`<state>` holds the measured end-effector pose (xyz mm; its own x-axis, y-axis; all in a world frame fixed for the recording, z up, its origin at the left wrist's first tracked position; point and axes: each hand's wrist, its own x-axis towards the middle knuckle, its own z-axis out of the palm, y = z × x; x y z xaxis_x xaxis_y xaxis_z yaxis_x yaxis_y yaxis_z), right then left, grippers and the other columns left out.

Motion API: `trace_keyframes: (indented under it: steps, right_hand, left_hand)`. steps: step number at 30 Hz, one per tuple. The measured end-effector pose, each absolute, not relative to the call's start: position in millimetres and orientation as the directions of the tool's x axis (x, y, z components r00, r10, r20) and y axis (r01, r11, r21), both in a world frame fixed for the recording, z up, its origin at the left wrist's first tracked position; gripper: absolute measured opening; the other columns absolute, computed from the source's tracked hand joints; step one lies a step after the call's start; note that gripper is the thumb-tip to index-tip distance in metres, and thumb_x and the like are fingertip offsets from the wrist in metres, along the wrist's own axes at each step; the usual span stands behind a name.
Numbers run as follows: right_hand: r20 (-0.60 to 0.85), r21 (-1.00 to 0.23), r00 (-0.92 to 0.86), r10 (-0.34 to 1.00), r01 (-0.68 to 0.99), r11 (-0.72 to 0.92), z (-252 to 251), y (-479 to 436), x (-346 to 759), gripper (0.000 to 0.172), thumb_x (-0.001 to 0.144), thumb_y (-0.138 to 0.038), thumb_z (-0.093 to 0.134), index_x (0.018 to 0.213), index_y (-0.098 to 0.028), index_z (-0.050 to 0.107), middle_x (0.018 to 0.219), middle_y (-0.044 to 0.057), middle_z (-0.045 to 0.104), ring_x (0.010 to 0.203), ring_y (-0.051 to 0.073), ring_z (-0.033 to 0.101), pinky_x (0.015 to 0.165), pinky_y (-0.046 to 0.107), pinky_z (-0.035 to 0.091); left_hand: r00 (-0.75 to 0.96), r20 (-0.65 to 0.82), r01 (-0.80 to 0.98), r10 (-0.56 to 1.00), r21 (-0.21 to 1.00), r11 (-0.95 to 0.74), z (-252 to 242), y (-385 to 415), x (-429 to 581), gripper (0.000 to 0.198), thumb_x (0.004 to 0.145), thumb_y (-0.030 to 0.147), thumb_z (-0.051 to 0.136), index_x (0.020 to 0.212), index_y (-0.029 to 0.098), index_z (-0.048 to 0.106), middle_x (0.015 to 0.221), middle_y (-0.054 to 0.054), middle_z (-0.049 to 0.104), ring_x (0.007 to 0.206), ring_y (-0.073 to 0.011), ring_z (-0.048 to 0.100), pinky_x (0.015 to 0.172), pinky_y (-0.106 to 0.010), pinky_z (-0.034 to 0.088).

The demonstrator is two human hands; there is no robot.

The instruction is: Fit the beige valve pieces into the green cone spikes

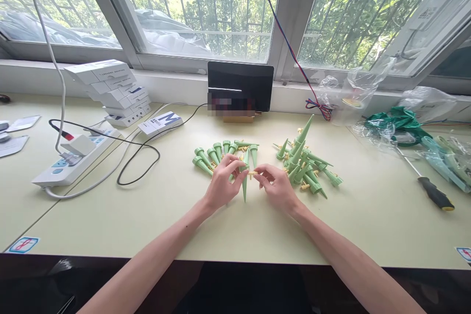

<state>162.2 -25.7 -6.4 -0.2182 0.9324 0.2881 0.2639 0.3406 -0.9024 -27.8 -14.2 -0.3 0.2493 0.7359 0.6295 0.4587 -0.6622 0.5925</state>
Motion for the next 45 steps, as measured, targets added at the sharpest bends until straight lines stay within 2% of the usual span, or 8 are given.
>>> trace_keyframes:
  steps: [10,25,32,34,39,45]
  right_hand:
    - [0.295,-0.896,-0.221,0.930,0.273,0.349,-6.1,-25.7,163.0,0.021,0.093,-0.039,0.059,0.093,-0.019,0.064,0.082,0.003,0.065,0.059,0.013,0.060,0.057,0.027,0.050]
    - [0.294,-0.870,-0.257,0.921,0.326,0.369,-7.0,-25.0,163.2,0.028,0.098,-0.041,0.051,0.087,-0.019,0.063,0.079,0.003,0.066,0.058,0.013,0.056,0.057,0.026,0.046]
    - [0.286,-0.849,-0.266,0.921,0.376,0.372,-8.6,-23.5,163.4,0.037,0.100,-0.043,0.046,0.075,-0.019,0.060,0.067,0.001,0.061,0.055,0.012,0.054,0.054,0.025,0.043]
    - [0.279,-0.853,-0.267,0.922,0.373,0.366,-7.4,-23.8,163.3,0.036,0.100,-0.043,0.046,0.078,-0.018,0.061,0.069,0.001,0.062,0.055,0.012,0.055,0.054,0.025,0.043]
    - [0.268,-0.874,-0.257,0.928,0.341,0.347,-4.4,-25.1,163.0,0.027,0.095,-0.042,0.055,0.102,-0.017,0.063,0.076,0.002,0.065,0.058,0.013,0.057,0.056,0.026,0.047]
    - [0.291,-0.853,-0.296,0.910,0.349,0.387,-4.3,-25.4,161.7,0.022,0.095,-0.038,0.054,0.095,-0.018,0.063,0.078,0.003,0.064,0.058,0.013,0.055,0.057,0.026,0.047]
  left_hand:
    - [0.273,0.605,0.464,0.748,0.599,-0.653,-0.5,-14.3,-29.1,0.013,0.088,0.027,0.067,0.097,0.019,0.061,0.101,-0.004,0.053,0.061,-0.0066,0.059,0.065,-0.027,0.056]
    - [0.282,0.604,0.458,0.746,0.598,-0.657,-1.5,-14.9,-29.7,0.013,0.089,0.027,0.066,0.097,0.020,0.060,0.102,-0.003,0.053,0.063,-0.0064,0.060,0.064,-0.026,0.057]
    - [0.285,0.591,0.465,0.755,0.604,-0.648,-3.7,-14.3,-28.8,0.012,0.089,0.027,0.065,0.097,0.020,0.060,0.103,-0.004,0.053,0.063,-0.0067,0.061,0.063,-0.025,0.058]
    - [0.284,0.589,0.466,0.757,0.605,-0.645,-3.3,-14.5,-28.7,0.012,0.089,0.027,0.065,0.098,0.020,0.060,0.103,-0.004,0.053,0.065,-0.0073,0.061,0.063,-0.025,0.058]
    - [0.275,0.583,0.468,0.764,0.613,-0.636,-0.8,-15.0,-28.9,0.011,0.090,0.026,0.064,0.098,0.020,0.060,0.103,-0.004,0.053,0.066,-0.0077,0.061,0.064,-0.025,0.058]
    - [0.276,0.595,0.467,0.754,0.603,-0.647,-0.9,-15.4,-28.9,0.011,0.089,0.025,0.064,0.098,0.020,0.060,0.102,-0.004,0.053,0.069,-0.0091,0.061,0.064,-0.026,0.059]
